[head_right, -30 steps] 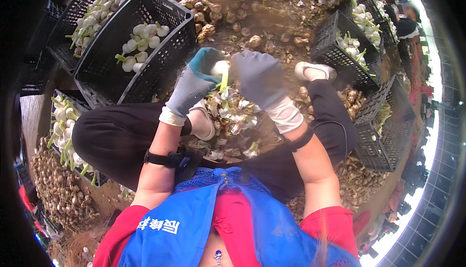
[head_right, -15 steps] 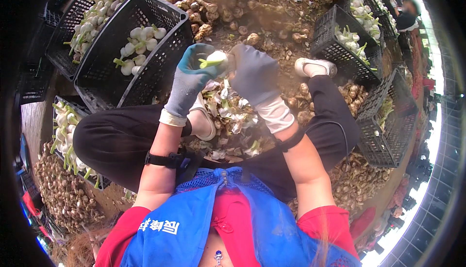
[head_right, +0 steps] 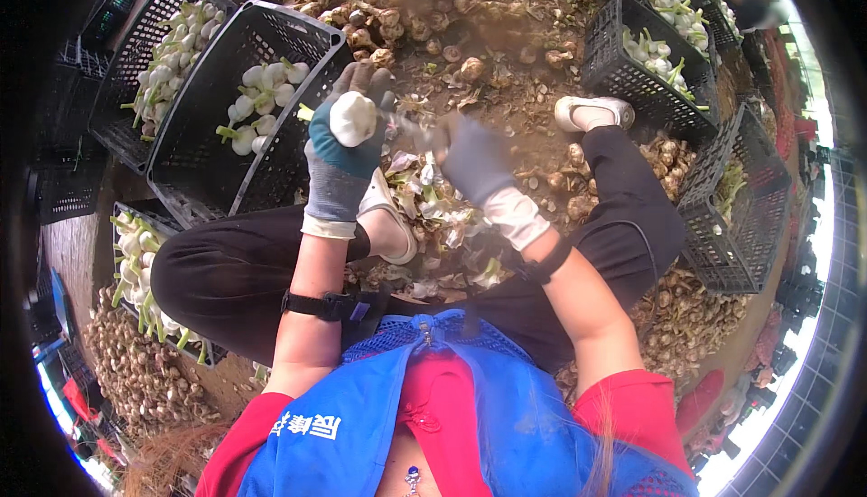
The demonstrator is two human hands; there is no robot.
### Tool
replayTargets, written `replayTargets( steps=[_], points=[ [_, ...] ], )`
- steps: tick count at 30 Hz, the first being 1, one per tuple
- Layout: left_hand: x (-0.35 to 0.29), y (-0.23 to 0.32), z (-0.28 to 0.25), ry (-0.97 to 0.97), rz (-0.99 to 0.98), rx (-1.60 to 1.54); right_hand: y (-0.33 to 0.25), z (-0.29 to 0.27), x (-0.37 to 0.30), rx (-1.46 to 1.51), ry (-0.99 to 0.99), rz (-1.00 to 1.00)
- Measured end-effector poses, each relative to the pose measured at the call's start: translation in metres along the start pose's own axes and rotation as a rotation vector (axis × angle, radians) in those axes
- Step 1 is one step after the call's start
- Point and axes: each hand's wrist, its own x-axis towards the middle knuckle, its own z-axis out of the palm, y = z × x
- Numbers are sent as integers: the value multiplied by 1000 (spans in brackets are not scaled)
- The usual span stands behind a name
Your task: Sorting and peeling outer layers from garlic bulbs into crates.
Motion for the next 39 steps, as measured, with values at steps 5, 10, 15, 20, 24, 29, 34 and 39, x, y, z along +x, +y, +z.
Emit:
replayTargets(
  steps=[5,10,15,20,24,29,34,39],
  points=[
    [5,-5,-6,70,-59,-121,6,14,-11,-57,-106,-214],
    [6,-17,-13,29,118,328,-50,-12,17,264,169,-324],
    [11,-14,-22,205,41,85,-29,23,31,135,207,-398],
    [16,20,-20,406,133,-166,39,71,95,-283,-215,-58],
    [33,41,-19,418,384,-264,127,95,174,-116,-93,-14],
    [38,12,-20,295,259,-170,253,103,227,-47,-13,422],
    [28,2,-18,271,3,84,200,140,167,-370,103,224],
    [21,-7,-36,262,-269,473,158,123,145,-10,-24,484]
  ],
)
